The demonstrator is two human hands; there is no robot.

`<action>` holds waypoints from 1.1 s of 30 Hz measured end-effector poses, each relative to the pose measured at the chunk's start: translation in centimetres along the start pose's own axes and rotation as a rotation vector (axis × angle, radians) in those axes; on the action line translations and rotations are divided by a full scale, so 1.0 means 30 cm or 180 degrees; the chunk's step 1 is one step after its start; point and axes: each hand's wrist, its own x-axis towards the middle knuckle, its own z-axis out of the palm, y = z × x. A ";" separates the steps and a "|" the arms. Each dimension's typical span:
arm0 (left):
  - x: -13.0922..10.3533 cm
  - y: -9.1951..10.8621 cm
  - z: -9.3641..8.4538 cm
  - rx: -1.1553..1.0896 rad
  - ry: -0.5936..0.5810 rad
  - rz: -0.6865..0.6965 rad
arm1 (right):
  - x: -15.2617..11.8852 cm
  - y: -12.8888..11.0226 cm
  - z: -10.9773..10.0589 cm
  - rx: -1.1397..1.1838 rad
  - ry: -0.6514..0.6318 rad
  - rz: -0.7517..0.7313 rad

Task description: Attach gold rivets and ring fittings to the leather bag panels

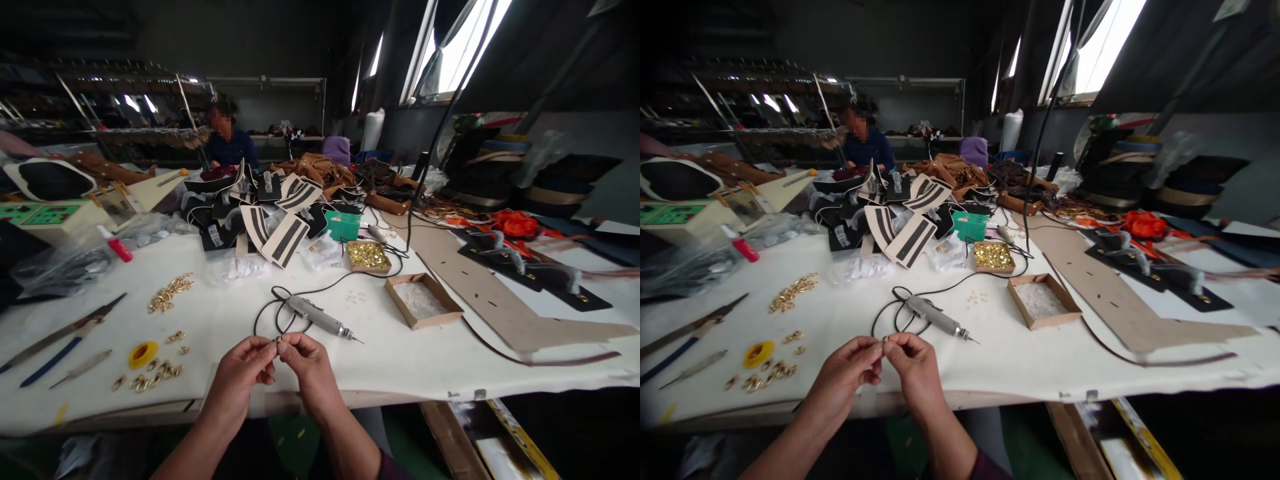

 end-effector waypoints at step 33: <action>0.980 0.311 0.077 0.5182 -0.0591 0.3067 | 0.280 0.053 -0.160 -0.1606 0.0185 -0.0703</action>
